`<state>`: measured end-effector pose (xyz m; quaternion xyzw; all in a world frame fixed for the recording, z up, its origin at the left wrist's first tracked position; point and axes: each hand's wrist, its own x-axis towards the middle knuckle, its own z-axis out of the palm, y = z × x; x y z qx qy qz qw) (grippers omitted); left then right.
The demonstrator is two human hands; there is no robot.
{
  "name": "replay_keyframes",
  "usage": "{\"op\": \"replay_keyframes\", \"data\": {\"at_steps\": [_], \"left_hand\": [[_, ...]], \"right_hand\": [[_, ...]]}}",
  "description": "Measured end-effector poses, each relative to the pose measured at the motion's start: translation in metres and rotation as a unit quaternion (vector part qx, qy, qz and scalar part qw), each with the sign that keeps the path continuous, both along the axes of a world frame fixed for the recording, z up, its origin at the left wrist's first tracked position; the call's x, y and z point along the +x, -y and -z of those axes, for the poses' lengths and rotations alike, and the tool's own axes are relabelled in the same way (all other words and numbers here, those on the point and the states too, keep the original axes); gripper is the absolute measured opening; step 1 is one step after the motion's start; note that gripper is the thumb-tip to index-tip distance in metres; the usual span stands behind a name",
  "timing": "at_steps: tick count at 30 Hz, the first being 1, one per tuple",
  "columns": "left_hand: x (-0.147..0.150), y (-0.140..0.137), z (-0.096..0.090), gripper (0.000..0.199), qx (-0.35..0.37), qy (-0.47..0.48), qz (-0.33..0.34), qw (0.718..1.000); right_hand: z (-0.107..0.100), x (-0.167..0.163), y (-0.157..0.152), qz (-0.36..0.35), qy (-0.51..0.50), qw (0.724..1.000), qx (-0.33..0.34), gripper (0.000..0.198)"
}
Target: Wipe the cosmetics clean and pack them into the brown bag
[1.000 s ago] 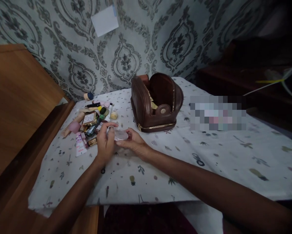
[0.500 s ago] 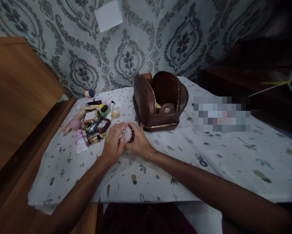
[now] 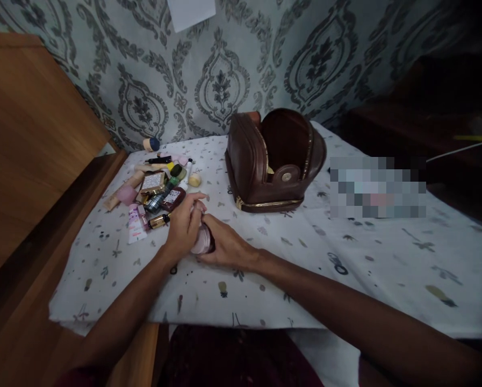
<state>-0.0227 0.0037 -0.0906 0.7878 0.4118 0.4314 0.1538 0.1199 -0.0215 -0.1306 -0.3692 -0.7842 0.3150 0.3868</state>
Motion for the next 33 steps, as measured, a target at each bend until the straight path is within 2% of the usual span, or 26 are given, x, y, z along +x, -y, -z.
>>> {"op": "replay_keyframes", "data": {"at_steps": [2,4,7,12,15,18,20,26,29,33], "left_hand": [[-0.002,-0.003,-0.003,0.023,-0.027,0.055,-0.026,0.998],[-0.001,-0.003,-0.005,0.023,-0.023,0.099,-0.053,0.993],[0.004,0.002,-0.007,0.024,-0.013,0.106,-0.06,0.992],[0.01,0.014,-0.008,0.026,-0.032,-0.007,0.026,0.999],[0.003,0.02,-0.009,0.03,-0.027,-0.077,0.112,0.99],[-0.012,0.024,-0.01,0.04,-0.028,-0.138,0.196,0.97],[-0.023,0.026,-0.009,0.047,-0.04,-0.162,0.216,0.962],[-0.032,0.023,-0.002,0.05,-0.047,-0.176,0.211,0.96],[-0.027,0.018,0.0,0.048,-0.053,-0.153,0.188,0.969],[-0.023,0.016,-0.002,0.048,-0.073,-0.157,0.137,0.975]], "right_hand": [[-0.002,-0.001,0.003,-0.013,0.007,1.0,-0.012,0.042],[-0.005,-0.002,0.005,-0.02,0.0,0.999,-0.03,0.044],[-0.008,-0.004,0.006,-0.016,-0.016,0.997,-0.068,0.045],[-0.008,-0.004,0.005,-0.023,-0.097,0.986,-0.13,0.034],[-0.006,-0.001,-0.001,-0.008,-0.124,0.979,-0.158,0.024],[-0.004,0.001,-0.007,0.035,-0.142,0.981,-0.131,0.034],[-0.004,0.002,-0.008,0.039,-0.153,0.981,-0.115,0.044],[-0.003,-0.002,-0.007,0.056,-0.13,0.985,-0.1,0.048],[-0.003,-0.003,-0.007,0.082,-0.112,0.985,-0.1,0.056],[-0.006,-0.001,-0.006,0.094,-0.104,0.983,-0.119,0.056]]}}
